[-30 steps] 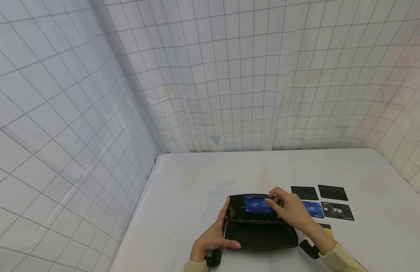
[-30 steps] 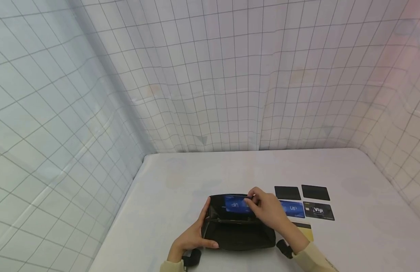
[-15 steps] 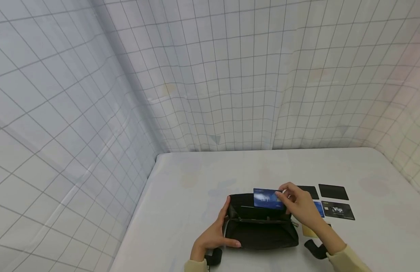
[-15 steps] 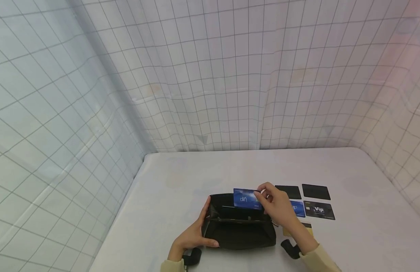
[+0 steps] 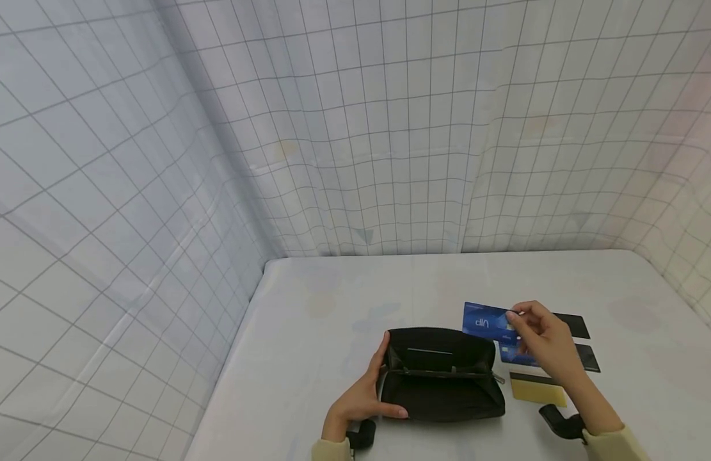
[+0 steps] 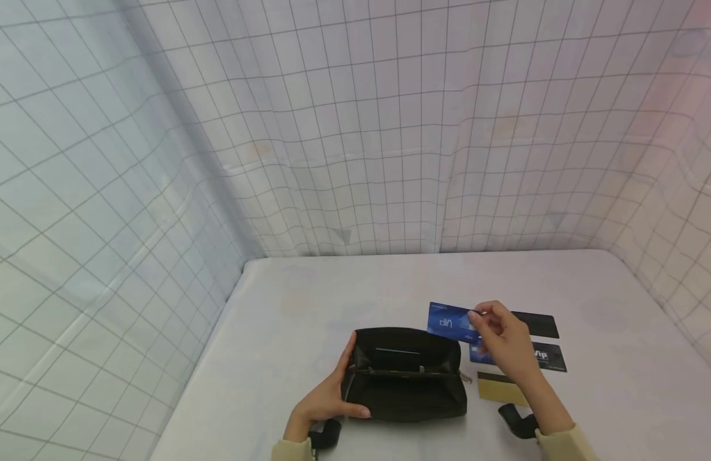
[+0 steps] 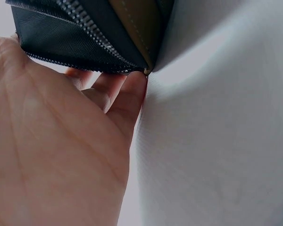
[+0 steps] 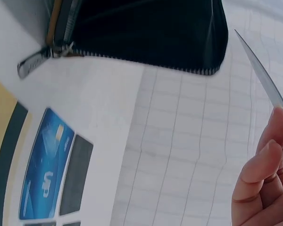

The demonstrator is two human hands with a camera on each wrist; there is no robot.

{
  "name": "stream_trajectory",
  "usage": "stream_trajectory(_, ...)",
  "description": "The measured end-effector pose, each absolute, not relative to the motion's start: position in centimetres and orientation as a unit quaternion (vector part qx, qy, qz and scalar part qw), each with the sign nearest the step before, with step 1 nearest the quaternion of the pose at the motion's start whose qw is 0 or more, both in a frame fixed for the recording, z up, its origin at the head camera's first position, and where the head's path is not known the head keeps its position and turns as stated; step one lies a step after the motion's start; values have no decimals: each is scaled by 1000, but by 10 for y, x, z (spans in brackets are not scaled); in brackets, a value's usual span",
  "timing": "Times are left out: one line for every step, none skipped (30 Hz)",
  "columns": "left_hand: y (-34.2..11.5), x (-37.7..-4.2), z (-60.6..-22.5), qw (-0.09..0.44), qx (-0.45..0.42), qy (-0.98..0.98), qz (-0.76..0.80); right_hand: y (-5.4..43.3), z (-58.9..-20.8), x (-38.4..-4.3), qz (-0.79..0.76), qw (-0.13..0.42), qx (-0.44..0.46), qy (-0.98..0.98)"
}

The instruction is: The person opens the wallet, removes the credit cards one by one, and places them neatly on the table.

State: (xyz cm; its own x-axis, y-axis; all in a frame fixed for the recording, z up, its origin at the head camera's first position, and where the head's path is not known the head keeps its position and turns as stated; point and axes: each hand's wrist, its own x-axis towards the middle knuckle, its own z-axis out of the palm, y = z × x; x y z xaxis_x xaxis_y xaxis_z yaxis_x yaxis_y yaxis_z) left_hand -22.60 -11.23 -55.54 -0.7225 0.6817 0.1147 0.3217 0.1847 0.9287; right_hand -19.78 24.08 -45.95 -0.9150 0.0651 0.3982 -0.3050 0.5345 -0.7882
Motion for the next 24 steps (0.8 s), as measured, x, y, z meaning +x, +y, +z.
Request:
stream_trajectory(-112, -226, -555, 169, 330, 754, 543, 245, -459, -197, 477, 197, 64, -854)
stream_trajectory(-112, -226, -554, 168, 328, 757, 540, 248, -458, -195, 477, 200, 57, -854)
stream_trajectory(-112, -225, -553, 168, 326, 759, 538, 252, -457, -193, 475, 204, 48, -855)
stream_trajectory(-112, -224, -551, 170, 324, 760, 538, 256, -456, -192, 472, 208, 39, -856)
stream_trajectory(-112, -223, -549, 171, 323, 759, 539, 260, -456, -190, 470, 211, 29, -857)
stream_trajectory(-112, -222, -545, 172, 323, 758, 540, 264, -456, -189, 465, 214, 18, -859)
stream_trajectory(-111, -220, -540, 172, 323, 758, 540, 268, -455, -187, 461, 217, 7, -861)
stream_trajectory(-111, -219, -536, 174, 324, 756, 541, 271, -456, -185, 458, 220, -4, -862)
stream_trajectory(-111, -217, -532, 178, 323, 754, 544, 275, -456, -184, 454, 222, -14, -863)
stream_trajectory(-111, -216, -528, 182, 322, 753, 545, 279, -456, -183, 452, 223, -23, -863)
stream_trajectory(-111, -215, -525, 184, 322, 752, 545, 283, -457, -181, 451, 222, -32, -864)
stream_trajectory(-111, -214, -523, 186, 323, 751, 545, 287, -458, -180, 449, 219, -40, -865)
stream_trajectory(-111, -214, -524, 187, 322, 750, 546, 290, -459, -178, 449, 217, -48, -866)
stream_trajectory(-111, -215, -526, 188, 321, 749, 548, 294, -460, -177, 448, 212, -57, -867)
stream_trajectory(-111, -216, -528, 187, 322, 749, 548, 298, -461, -175, 447, 207, -65, -868)
stream_trajectory(-112, -217, -532, 185, 322, 750, 548, 302, -462, -174, 445, 202, -72, -870)
stream_trajectory(-112, -219, -536, 182, 323, 751, 547, 306, -464, -172, 441, 195, -79, -873)
stream_trajectory(-112, -220, -540, 180, 324, 752, 545, 310, -465, -171, 437, 186, -87, -876)
stream_trajectory(-112, -222, -545, 177, 324, 754, 543, 315, -467, -169, 432, 177, -93, -879)
stream_trajectory(-112, -223, -549, 175, 325, 756, 541, 320, -469, -167, 427, 167, -96, -884)
stream_trajectory(-112, -224, -552, 174, 326, 757, 539, 325, -472, -165, 424, 158, -96, -887)
stream_trajectory(-112, -225, -553, 173, 328, 757, 539, 329, -474, -164, 418, 150, -95, -891)
stream_trajectory(-112, -226, -555, 172, 329, 755, 540, 334, -476, -162, 415, 139, -94, -894)
stream_trajectory(-112, -226, -556, 171, 332, 754, 541, 338, -479, -161, 414, 129, -93, -896)
